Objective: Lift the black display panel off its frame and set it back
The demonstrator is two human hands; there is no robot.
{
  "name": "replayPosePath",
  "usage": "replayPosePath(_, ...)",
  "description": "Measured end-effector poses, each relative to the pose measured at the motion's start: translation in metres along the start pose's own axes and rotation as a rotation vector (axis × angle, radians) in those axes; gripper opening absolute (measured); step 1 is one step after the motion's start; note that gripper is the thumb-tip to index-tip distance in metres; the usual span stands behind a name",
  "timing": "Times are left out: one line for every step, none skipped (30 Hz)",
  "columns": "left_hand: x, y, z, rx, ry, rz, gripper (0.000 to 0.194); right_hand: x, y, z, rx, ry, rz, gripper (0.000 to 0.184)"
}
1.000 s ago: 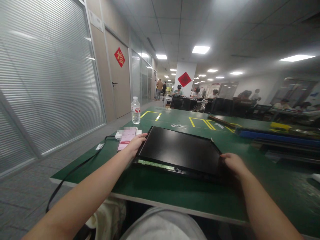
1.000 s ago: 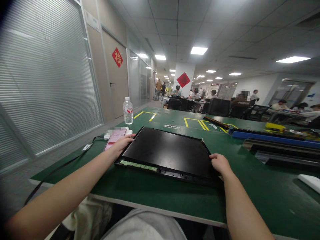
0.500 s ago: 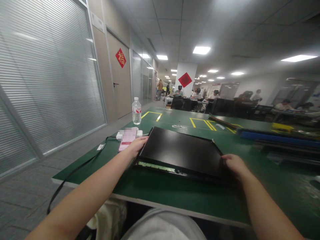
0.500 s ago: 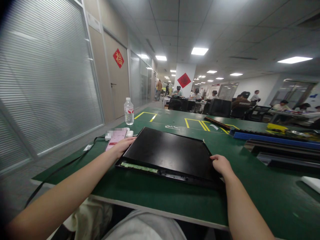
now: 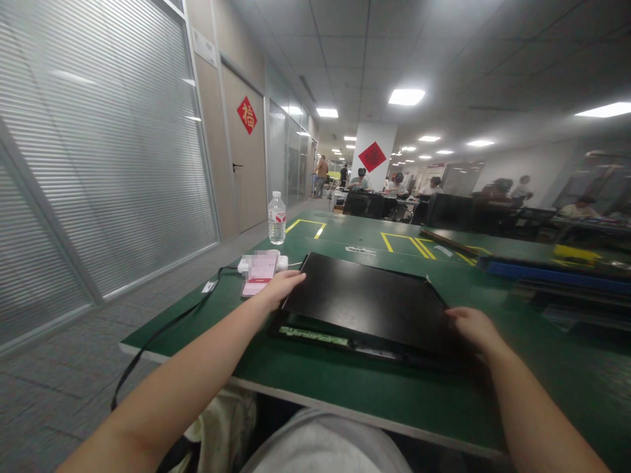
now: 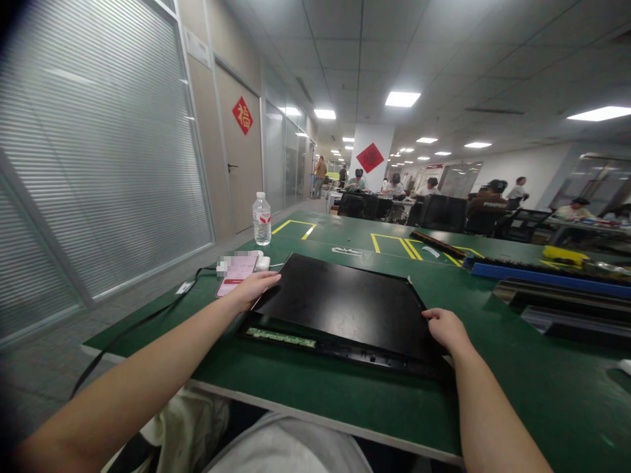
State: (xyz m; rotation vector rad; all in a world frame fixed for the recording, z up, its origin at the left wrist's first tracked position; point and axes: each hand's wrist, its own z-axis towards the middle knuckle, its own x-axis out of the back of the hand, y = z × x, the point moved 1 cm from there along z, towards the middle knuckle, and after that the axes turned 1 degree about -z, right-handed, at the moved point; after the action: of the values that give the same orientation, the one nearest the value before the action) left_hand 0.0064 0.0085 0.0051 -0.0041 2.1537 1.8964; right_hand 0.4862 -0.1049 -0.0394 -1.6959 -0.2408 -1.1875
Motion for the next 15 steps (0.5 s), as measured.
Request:
replayPosePath(0.0008,-0.0009,-0.0002,0.002,-0.012,0.03,0.021,0.0002,0.0003,-0.0003,0.006,0.002,-0.001,0.03)
replayPosePath(0.0014,-0.0015,-0.0005,0.003,-0.025,0.057,0.024,0.0005,0.0006,-0.0007,0.014,0.007,-0.003,0.028)
replayPosePath(0.0018,-0.0018,-0.0009,-0.006,-0.041,0.073,0.028,0.0007,0.0009,-0.0011,0.025,0.014,-0.005,0.026)
replayPosePath(0.002,-0.0017,-0.0013,-0.016,-0.055,0.083,0.031,0.0009,0.001,-0.0014,0.037,0.018,-0.007,0.026)
replayPosePath(0.002,-0.0013,-0.0018,-0.028,-0.066,0.091,0.035,0.0011,0.0011,-0.0017,0.046,0.021,-0.01,0.025)
replayPosePath(0.0018,-0.0008,-0.0024,-0.037,-0.074,0.098,0.037,0.0011,0.0011,-0.0018,0.052,0.025,-0.013,0.026)
replayPosePath(0.0014,0.0,-0.003,-0.045,-0.081,0.105,0.04,0.0011,0.0011,-0.0019,0.057,0.029,-0.016,0.026)
replayPosePath(0.001,0.0008,-0.0038,-0.051,-0.087,0.113,0.041,0.001,0.0011,-0.0018,0.06,0.033,-0.018,0.026)
replayPosePath(0.0005,0.0018,-0.0045,-0.056,-0.089,0.122,0.042,0.0008,0.0011,-0.0016,0.062,0.039,-0.02,0.025)
replayPosePath(0.0,0.0028,-0.0052,-0.06,-0.088,0.13,0.042,0.0005,0.0011,-0.0012,0.062,0.047,-0.022,0.025)
replayPosePath(-0.0005,0.0038,-0.006,-0.064,-0.087,0.136,0.043,0.0,0.0012,-0.0007,0.063,0.054,-0.024,0.024)
replayPosePath(-0.0009,0.0047,-0.0067,-0.067,-0.086,0.139,0.043,-0.0004,0.0014,-0.0001,0.064,0.059,-0.027,0.024)
replayPosePath(-0.0013,0.0054,-0.0073,-0.07,-0.087,0.14,0.044,-0.001,0.0016,0.0007,0.064,0.062,-0.03,0.024)
replayPosePath(-0.0015,0.0059,-0.0078,-0.072,-0.089,0.139,0.045,-0.0015,0.0018,0.0015,0.064,0.065,-0.033,0.024)
replayPosePath(-0.0017,0.0062,-0.0081,-0.074,-0.093,0.136,0.045,-0.002,0.002,0.0023,0.062,0.065,-0.036,0.025)
